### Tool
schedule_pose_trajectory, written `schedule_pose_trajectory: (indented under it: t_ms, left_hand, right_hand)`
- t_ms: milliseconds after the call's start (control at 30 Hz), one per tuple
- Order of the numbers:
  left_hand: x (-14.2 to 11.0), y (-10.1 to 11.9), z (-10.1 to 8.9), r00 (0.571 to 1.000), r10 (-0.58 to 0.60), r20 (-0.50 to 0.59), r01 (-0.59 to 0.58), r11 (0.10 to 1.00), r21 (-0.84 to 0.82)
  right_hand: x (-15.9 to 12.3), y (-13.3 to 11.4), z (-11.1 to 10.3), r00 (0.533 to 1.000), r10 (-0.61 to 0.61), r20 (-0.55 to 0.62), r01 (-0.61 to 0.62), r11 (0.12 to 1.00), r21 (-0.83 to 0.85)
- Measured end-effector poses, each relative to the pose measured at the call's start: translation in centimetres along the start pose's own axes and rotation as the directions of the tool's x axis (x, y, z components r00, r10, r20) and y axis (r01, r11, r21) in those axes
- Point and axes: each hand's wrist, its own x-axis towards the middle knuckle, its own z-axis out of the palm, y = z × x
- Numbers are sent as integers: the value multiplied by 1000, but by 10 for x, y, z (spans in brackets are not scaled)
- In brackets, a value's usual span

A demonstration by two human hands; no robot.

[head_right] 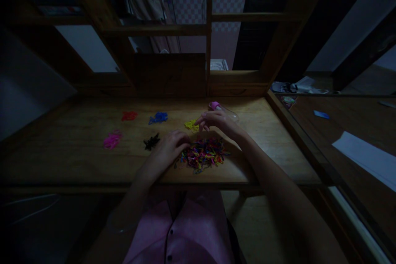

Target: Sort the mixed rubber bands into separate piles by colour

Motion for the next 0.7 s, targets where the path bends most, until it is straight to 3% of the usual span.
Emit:
schedule_pose_trajectory:
  t_ms: [267, 700]
  left_hand:
    - [0, 9, -5, 997, 30, 65, -32, 999, 25]
    - [0, 4, -10, 1000, 7, -17, -7, 1000, -22]
  right_hand:
    - [1, 2, -1, 1000, -5, 25, 4, 1000, 13]
    - [0, -1, 1, 1000, 22, 21, -22, 1000, 14]
